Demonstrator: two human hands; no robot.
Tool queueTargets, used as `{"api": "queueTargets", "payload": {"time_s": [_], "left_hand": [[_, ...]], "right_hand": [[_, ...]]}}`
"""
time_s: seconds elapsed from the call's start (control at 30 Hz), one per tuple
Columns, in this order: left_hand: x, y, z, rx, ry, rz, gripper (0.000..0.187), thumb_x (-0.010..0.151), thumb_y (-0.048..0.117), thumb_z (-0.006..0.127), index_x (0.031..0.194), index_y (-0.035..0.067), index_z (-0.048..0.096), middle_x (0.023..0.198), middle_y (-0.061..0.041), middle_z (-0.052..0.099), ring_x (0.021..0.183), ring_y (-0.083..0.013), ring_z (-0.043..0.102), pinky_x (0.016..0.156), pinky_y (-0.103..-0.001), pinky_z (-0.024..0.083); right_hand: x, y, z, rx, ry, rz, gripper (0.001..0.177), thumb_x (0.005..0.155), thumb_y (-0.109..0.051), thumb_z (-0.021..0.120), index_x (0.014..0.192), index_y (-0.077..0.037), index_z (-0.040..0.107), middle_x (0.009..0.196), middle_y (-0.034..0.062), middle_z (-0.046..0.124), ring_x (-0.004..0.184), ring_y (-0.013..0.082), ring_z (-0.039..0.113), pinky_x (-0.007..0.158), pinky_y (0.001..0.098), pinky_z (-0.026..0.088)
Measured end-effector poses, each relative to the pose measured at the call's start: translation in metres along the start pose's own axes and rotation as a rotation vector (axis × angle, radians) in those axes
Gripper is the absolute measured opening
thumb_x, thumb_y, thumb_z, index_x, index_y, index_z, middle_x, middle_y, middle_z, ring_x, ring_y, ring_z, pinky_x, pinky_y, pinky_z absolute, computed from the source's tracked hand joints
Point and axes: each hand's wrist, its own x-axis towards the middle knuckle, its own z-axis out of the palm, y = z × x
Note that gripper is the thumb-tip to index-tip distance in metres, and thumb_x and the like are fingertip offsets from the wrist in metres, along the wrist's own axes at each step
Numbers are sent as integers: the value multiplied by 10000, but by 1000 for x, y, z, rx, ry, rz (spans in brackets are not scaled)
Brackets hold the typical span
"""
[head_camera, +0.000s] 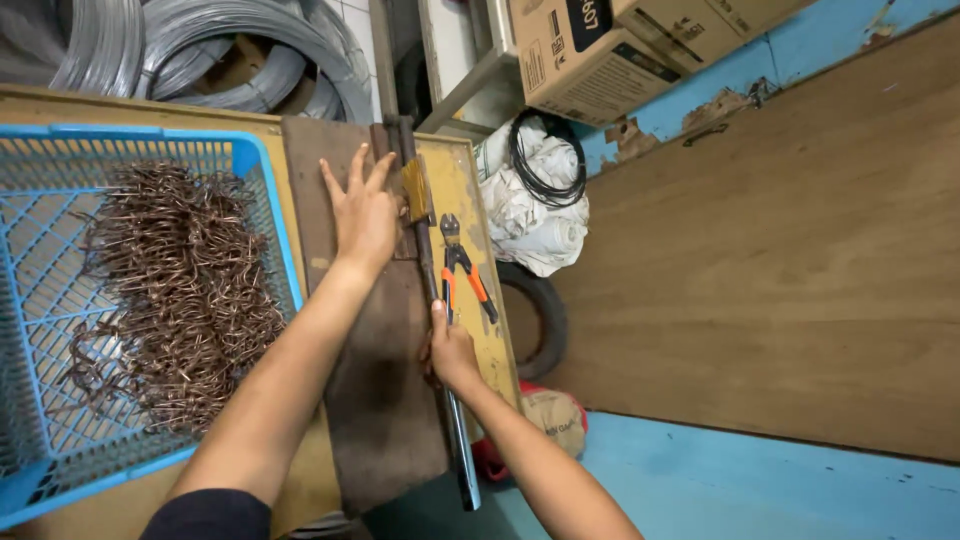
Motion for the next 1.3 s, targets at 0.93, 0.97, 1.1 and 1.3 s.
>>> {"api": "queueTargets", "payload": {"time_s": [0.93, 0.97, 1.1, 1.3], "left_hand": [[-104, -2, -10, -317, -206, -183, 123, 849, 349, 797, 957, 304, 836, 1507, -51, 523, 1511, -430, 309, 1138, -718, 325], [-119, -4, -17, -358, -135, -108, 123, 851, 328, 795, 949, 265, 837, 1467, -68, 564, 1471, -429, 376, 1129, -668, 369], [-158, 1, -78, -530, 128, 87, 121, 850, 169, 803, 924, 73, 816, 1330, -199, 652, 1303, -502, 532, 1089, -577, 448], [-209, 0, -164, -444, 188, 113, 108, 835, 217, 817, 909, 138, 822, 1324, -104, 684, 1291, -398, 592, 1085, -510, 467]], "right_hand": [[45, 40, -68, 155, 108, -460, 301, 758, -380, 879, 754, -94, 788, 1452, 116, 579, 1264, 443, 581, 1031, 478, 506], [54, 51, -58, 56, 145, -467, 319, 749, -432, 863, 768, -122, 791, 1459, 110, 572, 1276, 427, 577, 1044, 482, 502], [74, 81, 5, 145, 219, -539, 496, 769, -296, 853, 961, 139, 713, 1393, 384, 522, 1279, 531, 536, 1069, 534, 495], [57, 79, 4, -112, 312, -515, 344, 879, -358, 759, 871, -14, 755, 1445, 306, 523, 1345, 529, 483, 1094, 648, 369]]}}
